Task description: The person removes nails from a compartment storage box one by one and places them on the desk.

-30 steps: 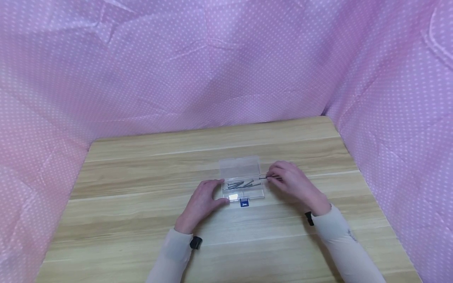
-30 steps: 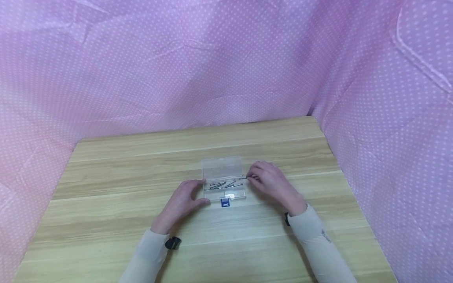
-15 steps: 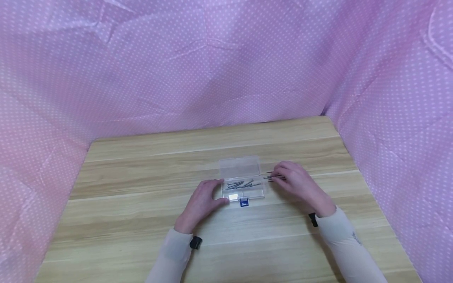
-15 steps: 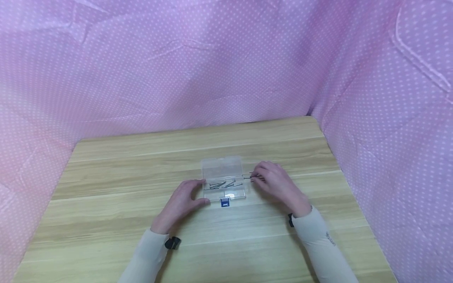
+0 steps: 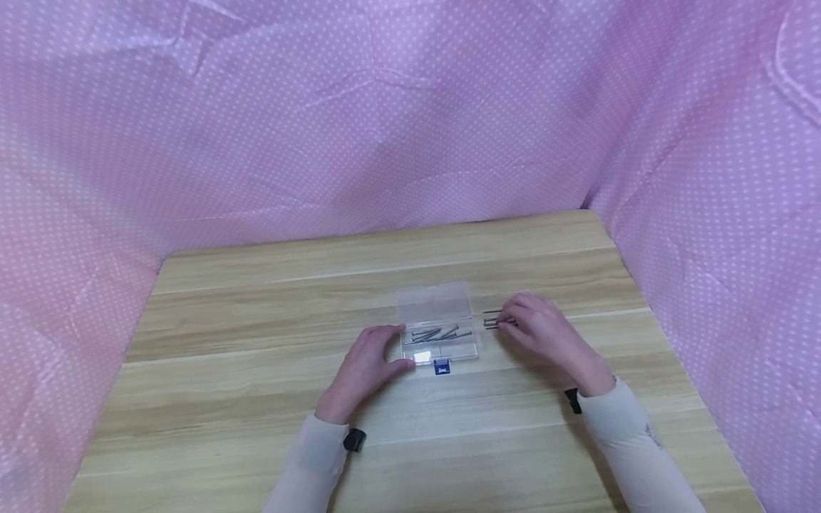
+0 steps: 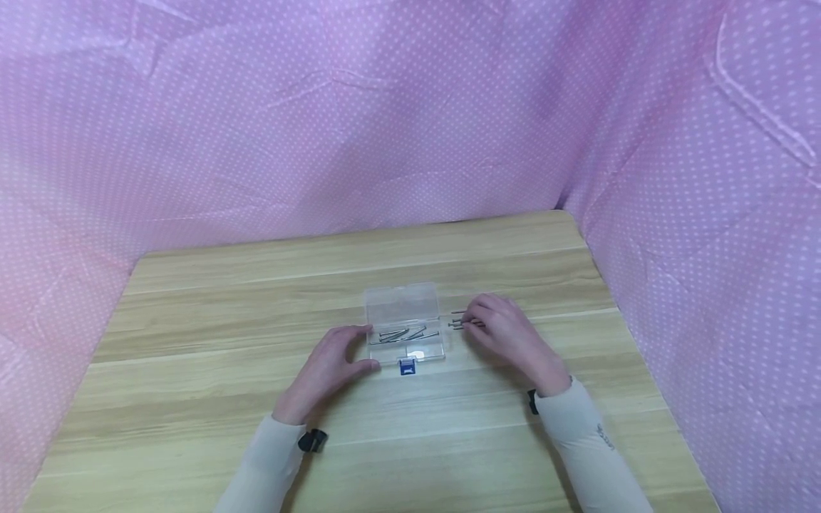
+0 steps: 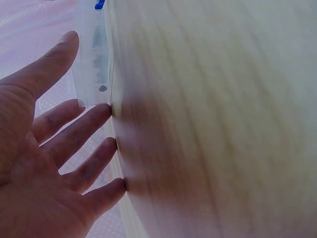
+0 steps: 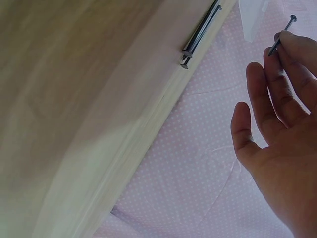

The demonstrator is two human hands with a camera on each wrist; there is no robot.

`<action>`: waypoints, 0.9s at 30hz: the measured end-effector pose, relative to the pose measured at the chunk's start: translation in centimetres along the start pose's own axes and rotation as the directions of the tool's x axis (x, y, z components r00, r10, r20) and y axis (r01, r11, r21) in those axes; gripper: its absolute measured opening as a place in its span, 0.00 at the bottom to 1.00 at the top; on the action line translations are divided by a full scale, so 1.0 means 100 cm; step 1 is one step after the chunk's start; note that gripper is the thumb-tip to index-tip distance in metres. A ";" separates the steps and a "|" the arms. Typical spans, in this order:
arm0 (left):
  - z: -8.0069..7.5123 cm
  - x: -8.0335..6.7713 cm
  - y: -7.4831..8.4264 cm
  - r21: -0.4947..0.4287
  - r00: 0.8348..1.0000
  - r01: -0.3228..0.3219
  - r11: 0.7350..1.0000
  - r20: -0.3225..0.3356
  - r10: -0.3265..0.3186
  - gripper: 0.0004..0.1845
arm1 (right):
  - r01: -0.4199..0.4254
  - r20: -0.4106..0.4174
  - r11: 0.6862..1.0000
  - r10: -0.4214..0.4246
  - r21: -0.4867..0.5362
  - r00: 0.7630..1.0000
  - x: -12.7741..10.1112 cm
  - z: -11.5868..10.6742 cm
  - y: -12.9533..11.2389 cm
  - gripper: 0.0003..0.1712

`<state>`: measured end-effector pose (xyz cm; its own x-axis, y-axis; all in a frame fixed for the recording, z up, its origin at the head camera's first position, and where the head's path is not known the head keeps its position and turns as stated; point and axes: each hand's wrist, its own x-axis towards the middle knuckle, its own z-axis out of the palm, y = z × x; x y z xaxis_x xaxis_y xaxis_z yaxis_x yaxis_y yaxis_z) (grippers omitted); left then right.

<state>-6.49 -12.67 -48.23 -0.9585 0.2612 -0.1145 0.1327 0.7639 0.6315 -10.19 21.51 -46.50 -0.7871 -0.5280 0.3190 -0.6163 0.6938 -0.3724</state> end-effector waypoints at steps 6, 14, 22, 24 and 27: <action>-0.001 -0.001 0.001 0.008 1.000 -0.004 1.000 0.003 0.004 0.38 | -0.007 0.016 1.000 0.007 -0.006 1.000 -0.003 -0.001 0.002 0.08; -0.001 -0.001 0.000 0.013 1.000 -0.018 1.000 -0.009 0.018 0.37 | -0.041 0.062 0.999 0.042 -0.021 0.997 -0.004 -0.003 0.003 0.07; -0.001 -0.001 0.001 0.007 1.000 -0.019 1.000 -0.010 0.020 0.37 | -0.036 0.092 0.998 0.040 -0.041 0.995 -0.003 -0.005 0.004 0.06; -0.001 -0.001 0.001 0.005 1.000 -0.020 1.000 -0.010 0.020 0.37 | -0.033 0.097 0.998 0.038 -0.046 0.995 -0.003 -0.004 0.005 0.06; -0.001 -0.001 0.001 0.001 1.000 -0.021 1.000 -0.011 0.021 0.37 | -0.037 0.108 0.998 0.043 -0.051 0.993 -0.004 -0.003 0.006 0.06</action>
<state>-6.38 -12.68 -48.10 -0.9583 0.2704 -0.0927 0.1528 0.7587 0.6332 -10.26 22.27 -46.53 -0.8107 -0.5477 0.2071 -0.5846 0.7370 -0.3393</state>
